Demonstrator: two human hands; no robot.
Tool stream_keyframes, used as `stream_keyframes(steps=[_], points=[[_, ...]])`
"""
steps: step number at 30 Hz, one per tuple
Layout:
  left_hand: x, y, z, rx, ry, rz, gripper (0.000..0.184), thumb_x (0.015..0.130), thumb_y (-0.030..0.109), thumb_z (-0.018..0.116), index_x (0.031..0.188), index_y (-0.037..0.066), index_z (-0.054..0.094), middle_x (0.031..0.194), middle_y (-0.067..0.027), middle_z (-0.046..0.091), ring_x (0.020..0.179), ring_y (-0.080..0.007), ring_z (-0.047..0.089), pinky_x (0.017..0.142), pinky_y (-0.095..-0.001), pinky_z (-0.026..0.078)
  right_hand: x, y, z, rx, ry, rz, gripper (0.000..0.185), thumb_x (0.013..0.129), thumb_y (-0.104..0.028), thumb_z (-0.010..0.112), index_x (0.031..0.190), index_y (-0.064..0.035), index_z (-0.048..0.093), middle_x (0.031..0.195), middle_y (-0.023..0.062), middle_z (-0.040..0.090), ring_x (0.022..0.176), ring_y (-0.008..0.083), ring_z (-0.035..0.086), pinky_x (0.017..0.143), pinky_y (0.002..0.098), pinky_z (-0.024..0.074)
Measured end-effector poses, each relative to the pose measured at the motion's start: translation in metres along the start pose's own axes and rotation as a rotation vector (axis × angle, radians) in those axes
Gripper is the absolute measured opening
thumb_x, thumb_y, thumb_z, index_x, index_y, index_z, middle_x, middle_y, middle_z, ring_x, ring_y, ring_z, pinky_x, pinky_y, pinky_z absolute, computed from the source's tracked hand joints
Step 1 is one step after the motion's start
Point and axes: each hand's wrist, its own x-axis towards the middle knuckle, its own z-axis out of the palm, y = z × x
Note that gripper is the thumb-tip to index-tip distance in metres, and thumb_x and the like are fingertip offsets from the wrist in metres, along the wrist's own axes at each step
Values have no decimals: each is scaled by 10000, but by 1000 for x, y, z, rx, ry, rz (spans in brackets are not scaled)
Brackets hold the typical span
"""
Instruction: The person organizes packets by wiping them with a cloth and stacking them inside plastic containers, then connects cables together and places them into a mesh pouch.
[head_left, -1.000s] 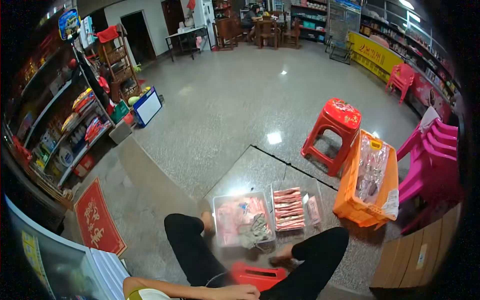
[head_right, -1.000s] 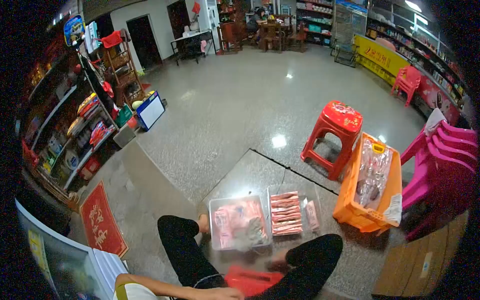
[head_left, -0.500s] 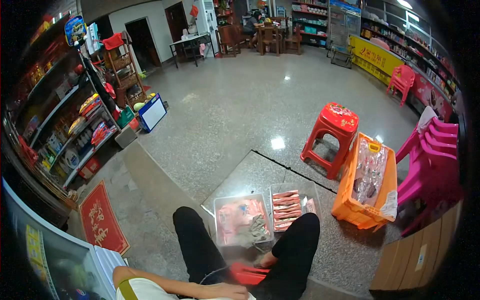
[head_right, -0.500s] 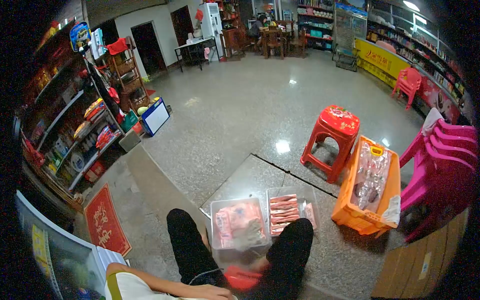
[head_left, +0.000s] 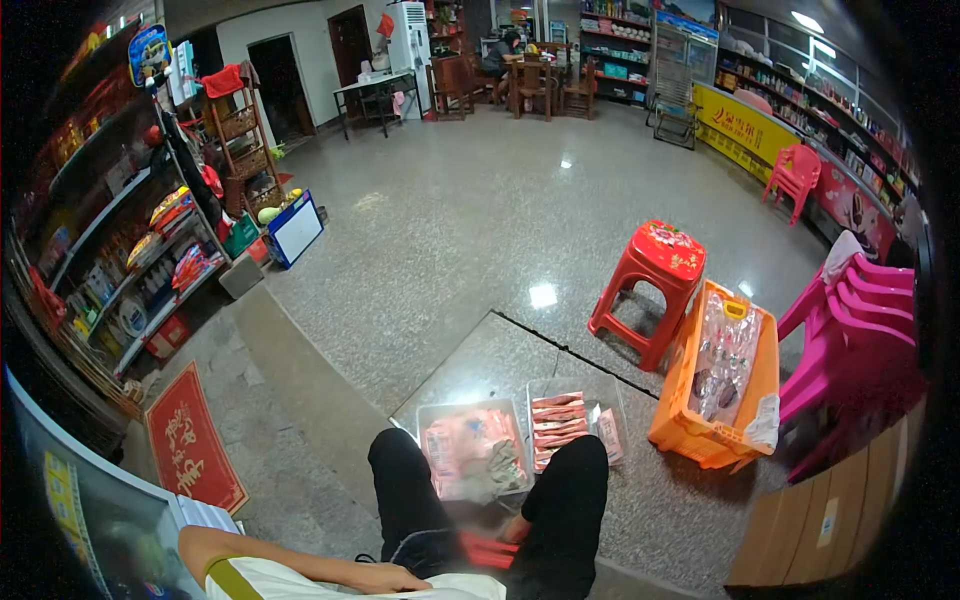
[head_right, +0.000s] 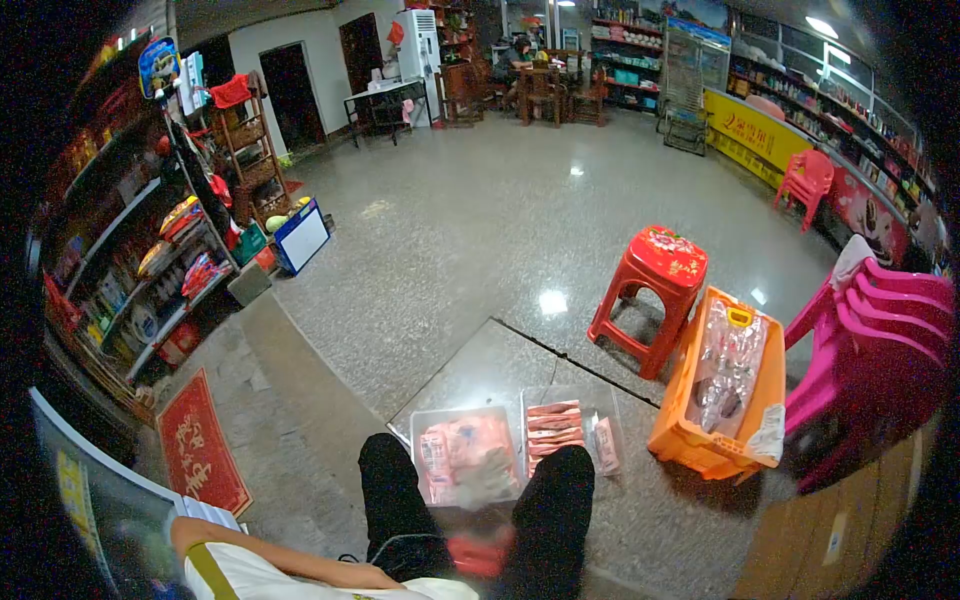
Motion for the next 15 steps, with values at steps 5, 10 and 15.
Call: stream_keyframes(steps=[5,10,15], points=[[-10,-10,1,52,48,47,365,940,281,473,1196,32,550,1075,-243,637,1002,-376,632,789,-435,477,2,7,-9,-3,28,47,323,923,-276,566,1163,-59,558,966,68,589,816,158,548,671,267,448],[-10,-22,-10,232,-175,-151,324,897,291,491,1016,10,600,877,-248,653,873,-437,638,707,-495,477,3,10,-15,9,40,83,345,924,-291,564,1178,-58,552,988,74,590,838,166,553,690,274,453],[-14,-36,-9,292,-268,-134,271,860,260,535,916,7,614,840,-249,646,831,-434,642,681,-492,473,4,13,-18,14,37,108,366,926,-306,562,1193,-58,546,1010,80,591,860,173,557,710,282,458]])
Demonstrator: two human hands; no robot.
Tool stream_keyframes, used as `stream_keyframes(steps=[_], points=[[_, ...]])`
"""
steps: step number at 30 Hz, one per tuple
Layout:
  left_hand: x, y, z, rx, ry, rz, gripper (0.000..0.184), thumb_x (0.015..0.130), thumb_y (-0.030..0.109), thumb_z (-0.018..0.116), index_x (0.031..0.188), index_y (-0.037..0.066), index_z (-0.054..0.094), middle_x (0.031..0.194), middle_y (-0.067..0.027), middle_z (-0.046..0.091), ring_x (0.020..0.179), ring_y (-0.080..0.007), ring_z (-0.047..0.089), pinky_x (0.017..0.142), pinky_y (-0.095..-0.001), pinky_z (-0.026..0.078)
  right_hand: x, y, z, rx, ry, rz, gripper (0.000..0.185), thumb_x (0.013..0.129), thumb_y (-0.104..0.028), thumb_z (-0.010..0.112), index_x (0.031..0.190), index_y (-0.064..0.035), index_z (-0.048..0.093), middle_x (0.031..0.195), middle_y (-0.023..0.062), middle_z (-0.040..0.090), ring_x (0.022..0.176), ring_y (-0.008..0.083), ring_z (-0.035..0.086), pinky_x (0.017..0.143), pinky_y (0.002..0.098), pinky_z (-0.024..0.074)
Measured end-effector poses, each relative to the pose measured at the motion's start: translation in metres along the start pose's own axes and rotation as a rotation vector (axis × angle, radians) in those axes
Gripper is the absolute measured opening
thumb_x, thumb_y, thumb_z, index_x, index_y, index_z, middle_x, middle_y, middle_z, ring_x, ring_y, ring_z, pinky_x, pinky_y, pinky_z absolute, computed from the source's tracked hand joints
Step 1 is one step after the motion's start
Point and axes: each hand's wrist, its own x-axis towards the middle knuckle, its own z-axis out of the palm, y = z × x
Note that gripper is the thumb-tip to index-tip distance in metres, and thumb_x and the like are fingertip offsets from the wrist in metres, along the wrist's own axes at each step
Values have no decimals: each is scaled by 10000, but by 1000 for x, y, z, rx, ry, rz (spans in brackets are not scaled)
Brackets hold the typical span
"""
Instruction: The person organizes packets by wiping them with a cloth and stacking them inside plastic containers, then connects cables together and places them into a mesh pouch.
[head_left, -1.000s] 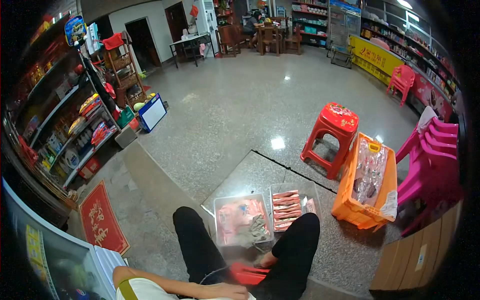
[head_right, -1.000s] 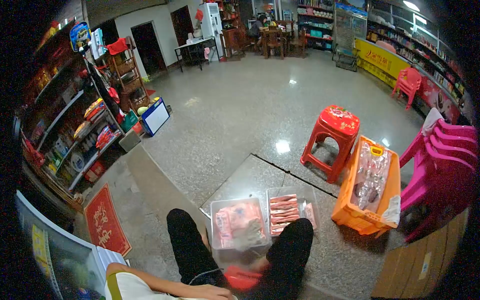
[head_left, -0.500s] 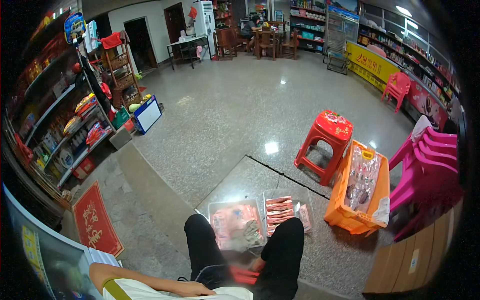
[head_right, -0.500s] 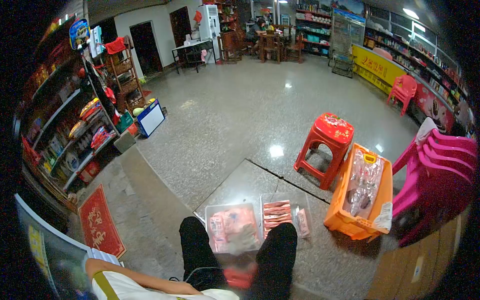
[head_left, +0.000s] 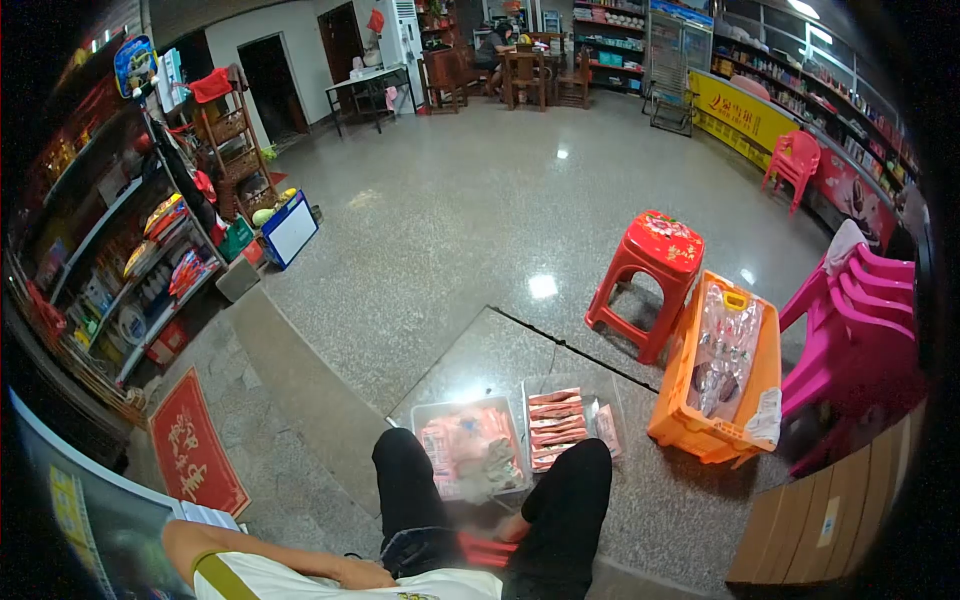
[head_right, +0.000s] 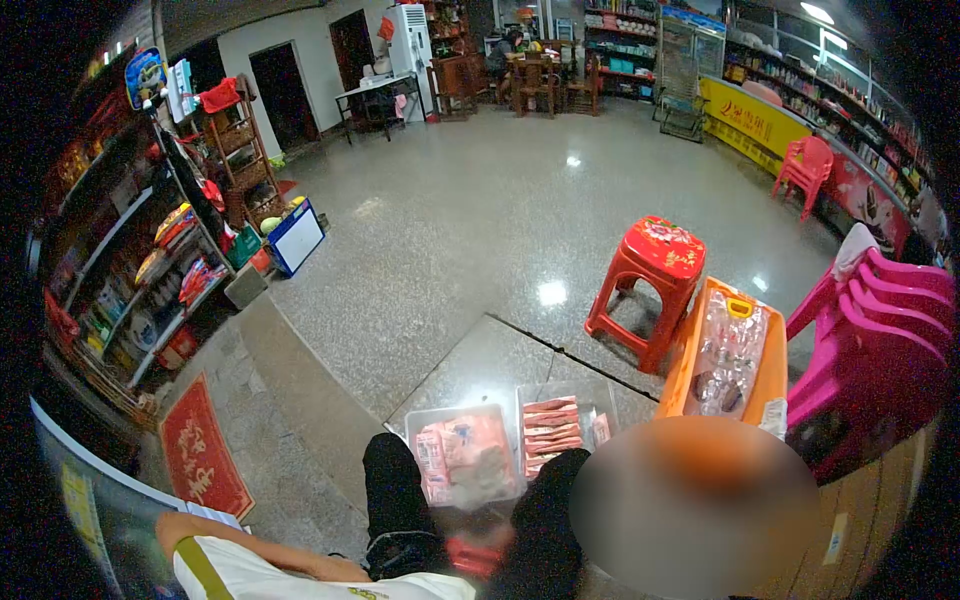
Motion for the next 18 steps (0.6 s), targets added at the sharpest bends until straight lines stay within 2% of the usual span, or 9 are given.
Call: stream_keyframes(steps=[11,18], points=[[-8,0,2,-63,31,-60,258,856,249,542,909,7,614,842,-246,648,827,-430,642,678,-484,475,2,6,-5,0,-1,51,413,928,-340,558,1227,-56,534,1058,94,594,908,191,567,752,298,469],[-8,8,35,-178,117,-71,250,852,242,546,904,7,614,843,-245,649,825,-427,642,676,-479,476,-8,20,-10,0,5,80,443,930,-362,555,1248,-56,526,1089,103,595,939,202,574,779,308,477]])
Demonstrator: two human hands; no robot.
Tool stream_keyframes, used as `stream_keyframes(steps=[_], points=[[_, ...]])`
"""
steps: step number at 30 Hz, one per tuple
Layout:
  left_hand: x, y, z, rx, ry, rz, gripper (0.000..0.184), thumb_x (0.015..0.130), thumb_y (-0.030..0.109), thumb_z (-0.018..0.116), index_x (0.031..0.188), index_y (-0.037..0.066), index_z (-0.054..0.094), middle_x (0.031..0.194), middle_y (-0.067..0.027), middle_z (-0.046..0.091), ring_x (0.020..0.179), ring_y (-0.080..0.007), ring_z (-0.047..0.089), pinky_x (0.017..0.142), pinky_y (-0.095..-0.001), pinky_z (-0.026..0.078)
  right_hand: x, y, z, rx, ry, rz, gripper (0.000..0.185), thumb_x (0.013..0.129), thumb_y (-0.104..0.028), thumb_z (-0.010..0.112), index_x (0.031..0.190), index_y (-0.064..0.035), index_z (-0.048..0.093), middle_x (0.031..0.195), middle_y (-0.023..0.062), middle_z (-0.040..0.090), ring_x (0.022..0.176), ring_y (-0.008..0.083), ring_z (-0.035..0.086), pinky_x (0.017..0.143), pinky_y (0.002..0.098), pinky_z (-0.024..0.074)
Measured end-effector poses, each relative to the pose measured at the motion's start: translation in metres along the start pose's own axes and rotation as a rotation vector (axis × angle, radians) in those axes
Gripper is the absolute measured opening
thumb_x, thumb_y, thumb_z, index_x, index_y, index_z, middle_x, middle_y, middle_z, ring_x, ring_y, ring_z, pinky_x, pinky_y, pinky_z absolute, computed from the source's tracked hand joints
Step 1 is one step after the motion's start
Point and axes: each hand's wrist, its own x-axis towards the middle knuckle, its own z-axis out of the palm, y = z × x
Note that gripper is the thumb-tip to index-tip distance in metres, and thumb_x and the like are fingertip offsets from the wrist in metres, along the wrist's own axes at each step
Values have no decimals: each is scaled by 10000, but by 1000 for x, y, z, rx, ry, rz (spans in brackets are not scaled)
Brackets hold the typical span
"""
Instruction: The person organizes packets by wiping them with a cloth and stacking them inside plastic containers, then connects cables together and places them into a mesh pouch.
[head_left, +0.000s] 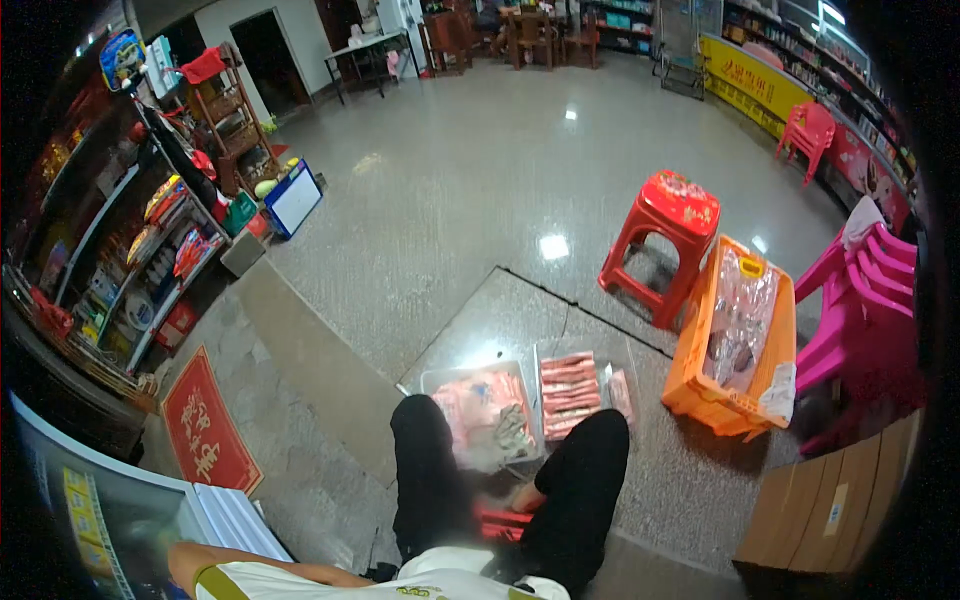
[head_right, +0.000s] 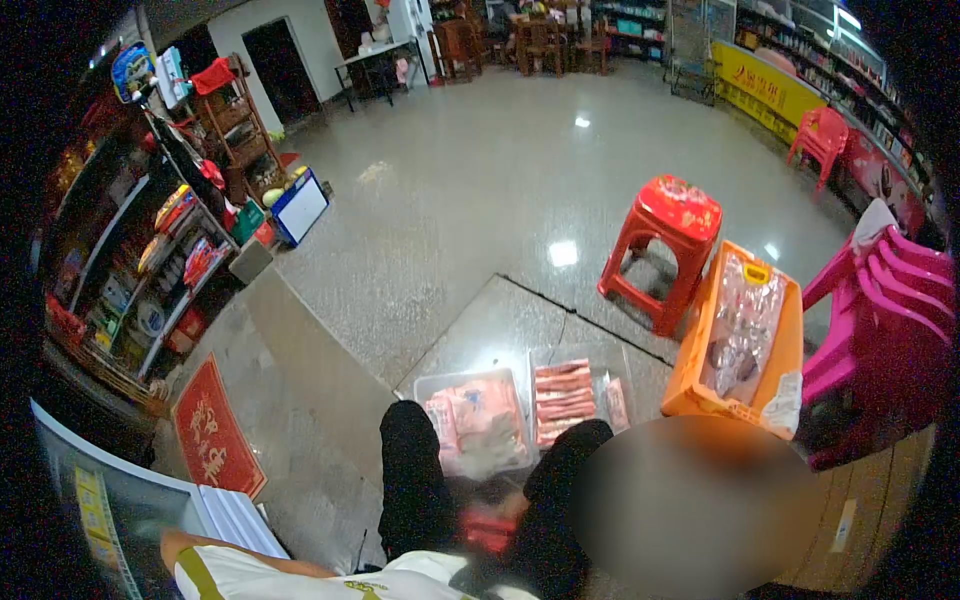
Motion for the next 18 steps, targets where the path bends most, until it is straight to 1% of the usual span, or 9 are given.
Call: stream_keyframes(steps=[4,8,14,18], points=[[-10,0,46,-96,90,-10,245,851,238,549,901,7,615,844,-243,649,823,-426,642,675,-477,477,-21,27,-12,8,13,34,460,931,-374,553,1261,-55,521,1106,108,596,957,208,577,794,314,481],[-25,1,87,-192,184,-79,241,849,234,552,898,7,615,845,-242,650,822,-424,643,673,-474,478,-51,51,-27,30,5,112,477,932,-386,552,1273,-55,517,1124,113,597,974,215,581,810,320,485],[-40,-13,111,-247,172,-216,234,846,228,556,894,7,615,846,-241,651,820,-422,643,672,-470,479,-96,77,-43,67,-52,304,503,933,-404,549,1291,-54,510,1150,120,599,1000,224,587,833,329,491],[-45,-26,120,-247,154,-281,229,844,224,558,891,7,615,847,-240,651,818,-420,643,671,-467,479,-112,75,-50,114,-153,449,520,934,-417,548,1304,-53,506,1168,125,600,1018,231,590,848,335,495]])
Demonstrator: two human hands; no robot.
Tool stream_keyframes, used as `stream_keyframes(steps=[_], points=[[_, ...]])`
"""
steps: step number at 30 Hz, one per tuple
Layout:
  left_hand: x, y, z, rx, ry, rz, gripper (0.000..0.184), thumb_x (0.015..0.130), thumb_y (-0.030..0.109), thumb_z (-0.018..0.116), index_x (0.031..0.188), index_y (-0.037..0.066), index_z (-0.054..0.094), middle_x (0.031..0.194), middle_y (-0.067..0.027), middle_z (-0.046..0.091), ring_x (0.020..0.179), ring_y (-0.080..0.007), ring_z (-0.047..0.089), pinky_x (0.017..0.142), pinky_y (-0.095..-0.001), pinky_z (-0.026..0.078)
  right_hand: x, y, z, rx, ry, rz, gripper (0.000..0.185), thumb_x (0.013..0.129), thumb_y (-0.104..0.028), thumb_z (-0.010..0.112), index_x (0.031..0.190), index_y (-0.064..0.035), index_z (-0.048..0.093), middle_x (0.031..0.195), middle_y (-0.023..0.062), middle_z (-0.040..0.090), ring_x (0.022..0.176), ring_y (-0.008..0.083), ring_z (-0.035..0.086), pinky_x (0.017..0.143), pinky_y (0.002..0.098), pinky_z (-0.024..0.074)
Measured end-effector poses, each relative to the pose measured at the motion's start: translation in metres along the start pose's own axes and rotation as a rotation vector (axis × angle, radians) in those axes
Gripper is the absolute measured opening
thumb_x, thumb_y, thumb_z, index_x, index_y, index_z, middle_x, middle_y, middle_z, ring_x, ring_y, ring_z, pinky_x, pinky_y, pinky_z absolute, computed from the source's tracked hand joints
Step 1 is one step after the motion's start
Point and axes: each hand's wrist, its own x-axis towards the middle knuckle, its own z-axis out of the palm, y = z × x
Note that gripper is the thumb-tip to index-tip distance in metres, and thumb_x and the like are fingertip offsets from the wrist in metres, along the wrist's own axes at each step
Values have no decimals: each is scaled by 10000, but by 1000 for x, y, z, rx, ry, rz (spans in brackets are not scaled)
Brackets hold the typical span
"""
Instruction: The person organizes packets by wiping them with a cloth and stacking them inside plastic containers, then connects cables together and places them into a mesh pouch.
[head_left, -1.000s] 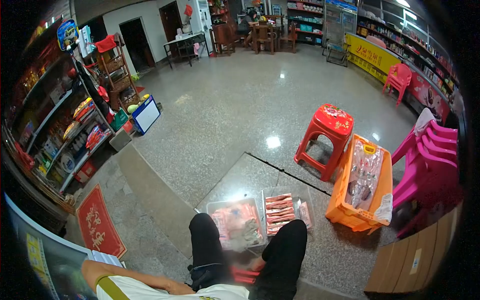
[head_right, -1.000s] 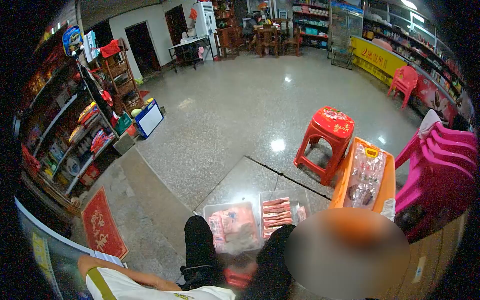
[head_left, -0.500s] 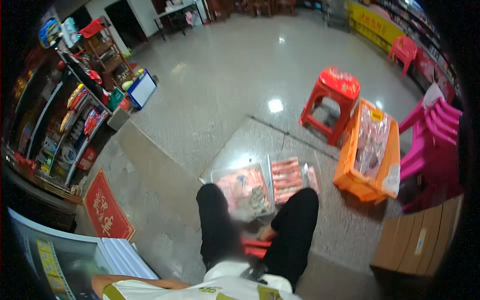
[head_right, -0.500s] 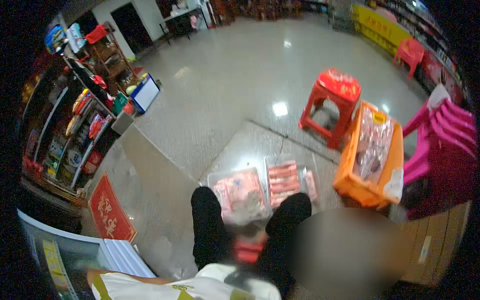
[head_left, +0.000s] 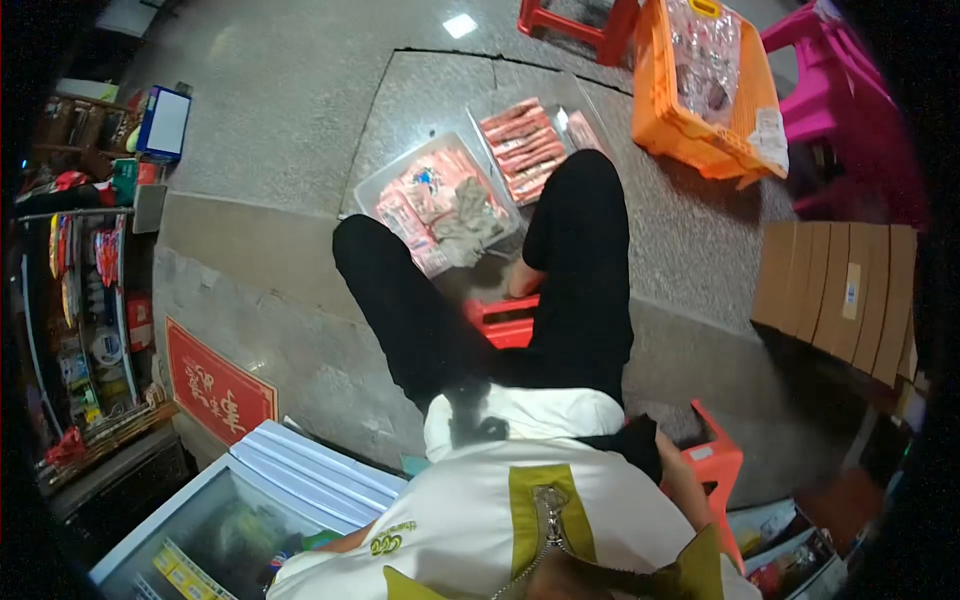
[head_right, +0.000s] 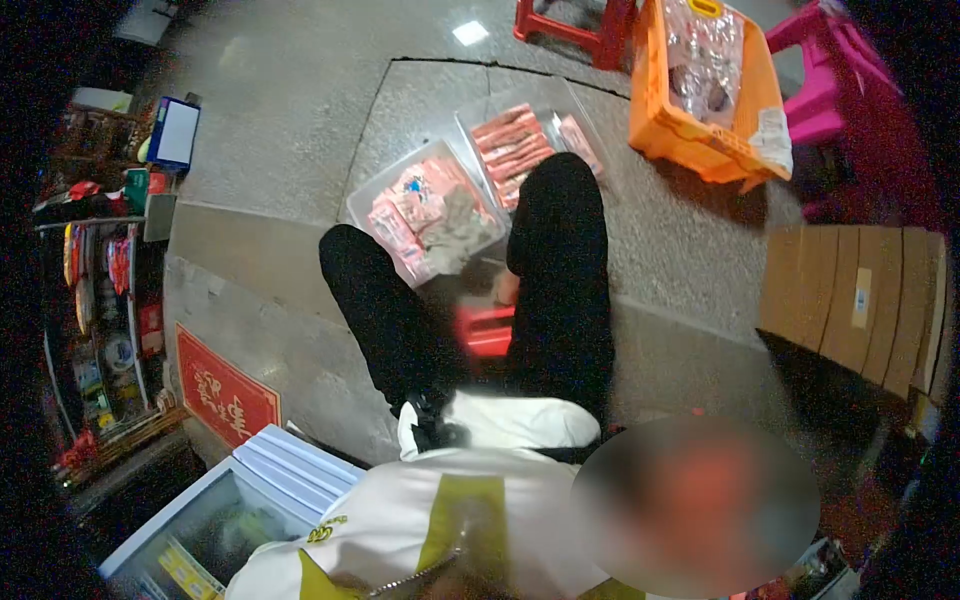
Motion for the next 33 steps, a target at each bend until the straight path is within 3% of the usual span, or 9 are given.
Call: stream_keyframes(steps=[3,5,11,17,24,25,28,29,33], points=[[-2,-11,2,6,-18,-41,226,843,221,560,889,7,615,847,-239,652,817,-419,643,670,-465,480,-2,-20,6,-23,-100,171,533,934,-426,546,1313,-53,502,1181,129,600,1031,235,593,860,339,498],[-2,-18,3,10,-24,-69,224,842,219,562,888,7,615,848,-238,652,817,-419,643,669,-464,480,0,-47,18,-139,-121,276,709,906,-573,504,1395,-64,445,1291,160,554,1165,276,530,992,380,425],[-3,-44,6,38,-68,-154,217,839,214,566,884,7,616,849,-237,653,815,-416,643,667,-460,481,11,-95,51,-316,-167,428,922,846,-739,428,1385,9,437,1414,189,448,1283,304,435,1094,405,310],[-11,-66,14,49,-106,-256,210,837,208,570,880,7,616,850,-235,654,812,-414,643,665,-456,483,4,-165,96,-777,-263,77,900,867,-761,336,1234,21,590,1154,137,636,1098,211,561,988,299,398],[-42,-84,39,32,-134,-382,202,833,201,574,875,7,616,851,-233,655,810,-412,644,663,-451,484,-18,-219,151,-1048,-410,-216,751,945,-622,326,860,39,673,798,139,664,736,235,606,757,338,447],[-46,-86,44,27,-137,-399,201,833,200,575,874,7,616,852,-233,655,810,-411,644,663,-450,484,-22,-220,156,-1193,-429,-269,714,964,-594,309,918,21,669,798,274,625,815,376,641,760,431,458],[-63,-93,58,19,-165,-445,197,832,197,577,872,8,616,852,-232,655,808,-410,644,662,-448,485,-39,-214,161,-1237,-324,-277,645,963,-551,359,928,22,652,807,175,633,837,281,611,799,355,443],[-67,-96,60,22,-178,-453,196,831,196,578,871,8,616,852,-232,655,808,-410,644,662,-448,485,-36,-198,153,-962,-336,-435,600,938,-566,436,1004,-3,634,869,262,635,903,385,632,812,422,462],[-84,-107,63,73,-206,-434,192,829,192,580,869,8,616,853,-231,656,807,-408,644,661,-445,485,-48,-181,140,-1056,-166,-570,533,885,-473,596,1205,-51,532,1046,206,627,948,385,623,830,429,471]])
